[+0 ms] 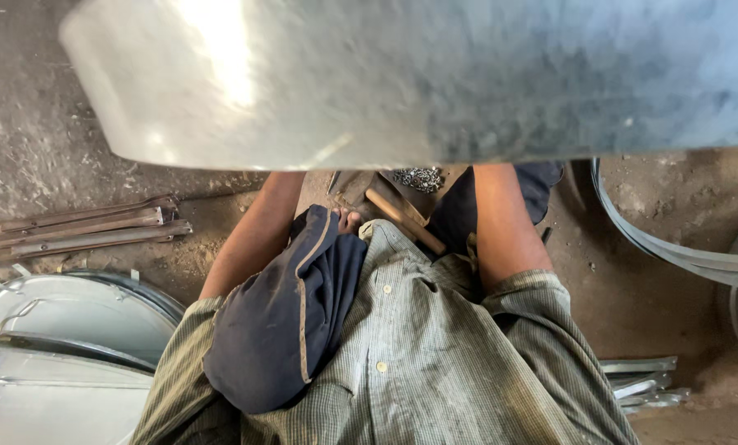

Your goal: The person sits on the floor and uses a hammer and punch to rivet a metal strip to a curved metal ring. They repeatedly position the strip, insert rivets, and strike them to secure the joint.

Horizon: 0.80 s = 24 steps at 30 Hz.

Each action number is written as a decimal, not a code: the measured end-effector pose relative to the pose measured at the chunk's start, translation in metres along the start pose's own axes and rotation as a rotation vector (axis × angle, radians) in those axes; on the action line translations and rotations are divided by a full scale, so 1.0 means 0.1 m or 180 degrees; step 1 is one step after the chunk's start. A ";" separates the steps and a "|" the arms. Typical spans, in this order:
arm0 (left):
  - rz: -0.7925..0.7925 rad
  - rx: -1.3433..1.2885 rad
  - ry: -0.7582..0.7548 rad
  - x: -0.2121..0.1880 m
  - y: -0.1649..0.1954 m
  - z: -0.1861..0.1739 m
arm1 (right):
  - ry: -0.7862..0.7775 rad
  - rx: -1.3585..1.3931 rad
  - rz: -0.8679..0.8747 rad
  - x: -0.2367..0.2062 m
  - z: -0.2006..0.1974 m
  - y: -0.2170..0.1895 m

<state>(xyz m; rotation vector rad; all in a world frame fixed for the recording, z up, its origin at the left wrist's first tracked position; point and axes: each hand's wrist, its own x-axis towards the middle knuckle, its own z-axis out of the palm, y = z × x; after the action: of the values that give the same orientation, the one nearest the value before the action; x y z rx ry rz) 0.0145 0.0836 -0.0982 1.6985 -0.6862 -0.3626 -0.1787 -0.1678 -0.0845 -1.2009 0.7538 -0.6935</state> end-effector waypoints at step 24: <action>0.0044 0.0762 -0.0408 -0.13 0.11 -0.07 | -0.0024 -0.1909 -0.0438 0.08 -0.11 0.16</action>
<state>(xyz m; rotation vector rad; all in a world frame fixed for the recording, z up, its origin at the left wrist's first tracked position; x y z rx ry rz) 0.0060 0.0961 -0.0873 1.9075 -0.8628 -0.3943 -0.1817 -0.1769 -0.1031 -1.8120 0.9124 -0.5894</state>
